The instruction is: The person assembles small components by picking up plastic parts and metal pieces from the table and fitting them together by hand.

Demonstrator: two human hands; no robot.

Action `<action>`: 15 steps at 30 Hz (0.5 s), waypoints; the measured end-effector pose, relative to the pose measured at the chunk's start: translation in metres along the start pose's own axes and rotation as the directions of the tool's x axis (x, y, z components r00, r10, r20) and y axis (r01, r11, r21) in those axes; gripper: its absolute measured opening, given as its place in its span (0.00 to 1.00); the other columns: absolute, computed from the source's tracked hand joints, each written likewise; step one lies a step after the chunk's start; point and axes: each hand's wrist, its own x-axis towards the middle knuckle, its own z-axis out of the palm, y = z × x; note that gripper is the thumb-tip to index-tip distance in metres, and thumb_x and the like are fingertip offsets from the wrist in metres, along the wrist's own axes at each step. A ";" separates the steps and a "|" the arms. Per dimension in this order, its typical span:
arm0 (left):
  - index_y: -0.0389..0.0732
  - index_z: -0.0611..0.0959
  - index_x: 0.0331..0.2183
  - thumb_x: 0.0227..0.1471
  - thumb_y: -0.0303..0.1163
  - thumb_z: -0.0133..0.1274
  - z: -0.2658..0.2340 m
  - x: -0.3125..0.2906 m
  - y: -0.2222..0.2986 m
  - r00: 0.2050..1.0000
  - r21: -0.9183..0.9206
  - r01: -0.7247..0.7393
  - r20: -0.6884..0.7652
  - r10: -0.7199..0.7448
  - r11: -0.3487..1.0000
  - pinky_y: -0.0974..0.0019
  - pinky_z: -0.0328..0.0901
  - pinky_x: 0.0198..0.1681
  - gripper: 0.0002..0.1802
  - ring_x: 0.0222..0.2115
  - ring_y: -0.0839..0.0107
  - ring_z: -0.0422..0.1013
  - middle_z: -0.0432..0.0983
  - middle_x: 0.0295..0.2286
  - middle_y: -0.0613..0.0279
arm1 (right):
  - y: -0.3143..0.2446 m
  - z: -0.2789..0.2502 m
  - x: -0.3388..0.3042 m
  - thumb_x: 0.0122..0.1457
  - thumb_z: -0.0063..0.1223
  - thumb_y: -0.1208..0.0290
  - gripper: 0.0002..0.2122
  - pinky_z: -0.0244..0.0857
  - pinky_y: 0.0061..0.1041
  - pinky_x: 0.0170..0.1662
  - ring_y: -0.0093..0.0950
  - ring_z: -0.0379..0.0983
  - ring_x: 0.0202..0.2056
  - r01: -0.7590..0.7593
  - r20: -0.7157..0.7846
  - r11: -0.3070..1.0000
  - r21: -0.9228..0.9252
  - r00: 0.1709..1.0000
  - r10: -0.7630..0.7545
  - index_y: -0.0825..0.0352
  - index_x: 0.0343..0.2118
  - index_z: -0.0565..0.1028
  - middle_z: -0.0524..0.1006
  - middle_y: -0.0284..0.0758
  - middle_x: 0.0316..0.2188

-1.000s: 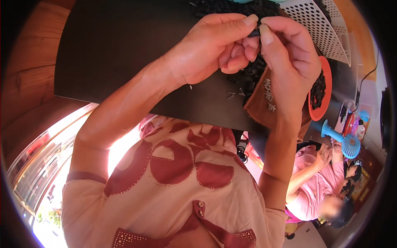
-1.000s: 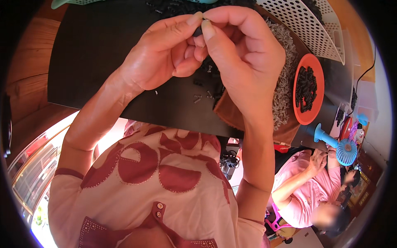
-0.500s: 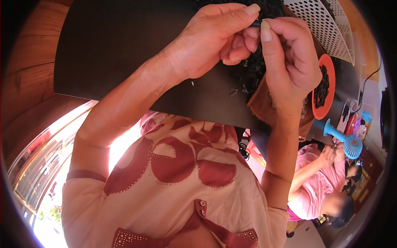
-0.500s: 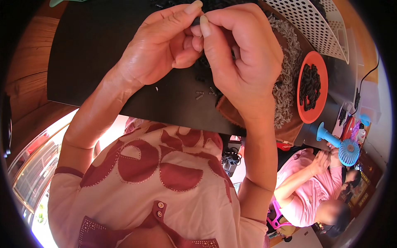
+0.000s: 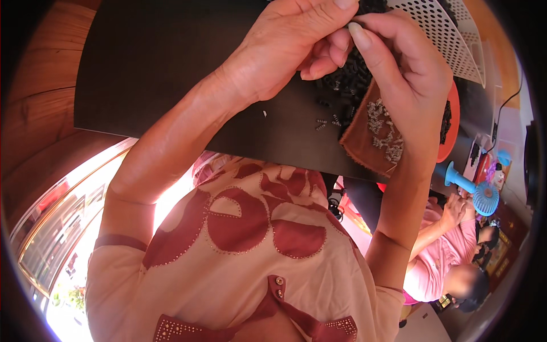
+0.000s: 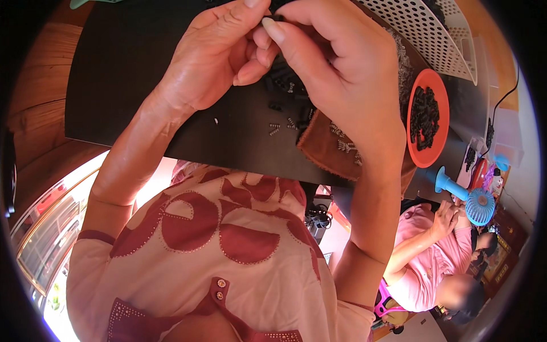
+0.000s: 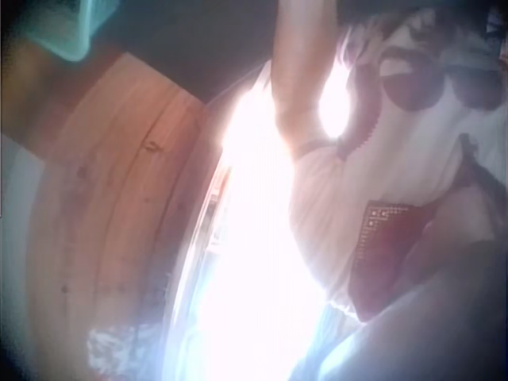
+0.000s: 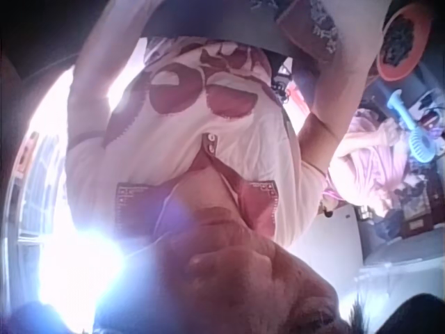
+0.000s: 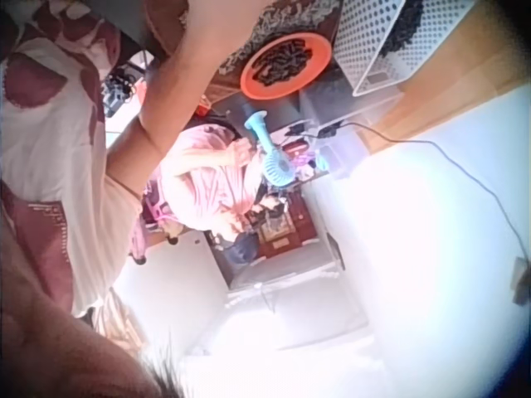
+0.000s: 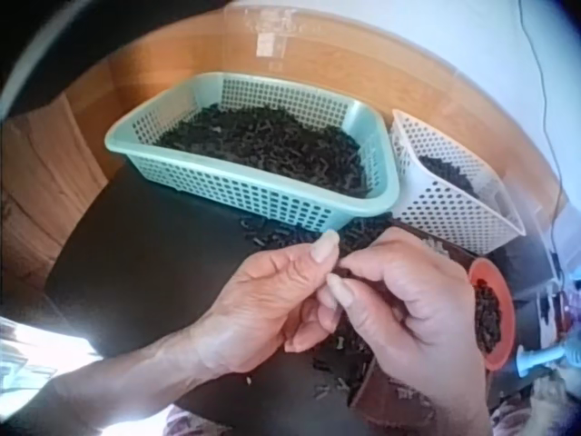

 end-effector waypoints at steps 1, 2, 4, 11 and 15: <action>0.41 0.77 0.27 0.61 0.47 0.45 -0.001 0.001 0.000 0.999 0.020 0.008 -0.039 -0.007 1.000 0.78 0.54 0.14 0.20 0.13 0.79 0.63 0.73 0.19 0.67 | -0.001 0.001 -0.001 0.58 0.51 0.86 0.06 0.61 0.12 0.34 0.14 0.69 0.31 -0.103 -0.015 0.994 0.038 0.995 0.104 0.75 0.38 0.74 0.72 0.30 0.30; 0.41 0.77 0.27 0.61 0.47 0.44 -0.001 0.002 0.000 0.997 0.040 0.017 -0.078 -0.014 0.999 0.78 0.54 0.15 0.21 0.13 0.79 0.63 0.73 0.19 0.67 | 0.000 0.002 -0.002 0.58 0.51 0.86 0.06 0.61 0.12 0.34 0.14 0.69 0.31 -0.101 -0.014 0.994 0.037 0.995 0.101 0.75 0.38 0.74 0.72 0.30 0.30; 0.41 0.77 0.27 0.61 0.47 0.44 0.001 0.000 -0.003 0.997 0.081 0.008 -0.074 -0.002 0.997 0.78 0.55 0.15 0.21 0.14 0.79 0.63 0.73 0.19 0.67 | 0.001 0.002 -0.005 0.58 0.51 0.84 0.06 0.58 0.11 0.31 0.13 0.66 0.30 -0.123 -0.035 0.981 0.147 0.991 0.129 0.75 0.38 0.74 0.72 0.29 0.30; 0.41 0.77 0.29 0.62 0.45 0.43 0.001 0.001 -0.002 0.999 0.097 -0.007 -0.044 0.012 0.995 0.79 0.55 0.17 0.19 0.16 0.80 0.64 0.73 0.21 0.67 | -0.001 -0.001 -0.003 0.59 0.51 0.83 0.06 0.56 0.12 0.30 0.12 0.64 0.28 -0.096 -0.075 0.984 0.151 0.991 0.108 0.75 0.38 0.74 0.72 0.28 0.30; 0.40 0.77 0.29 0.63 0.43 0.43 0.000 0.003 0.000 0.997 0.048 -0.035 -0.072 0.039 0.998 0.78 0.55 0.17 0.18 0.16 0.79 0.64 0.73 0.22 0.65 | 0.007 -0.021 -0.016 0.56 0.51 0.83 0.02 0.60 0.17 0.29 0.17 0.65 0.25 -0.286 0.022 0.956 -0.064 0.957 0.288 0.71 0.31 0.73 0.71 0.30 0.24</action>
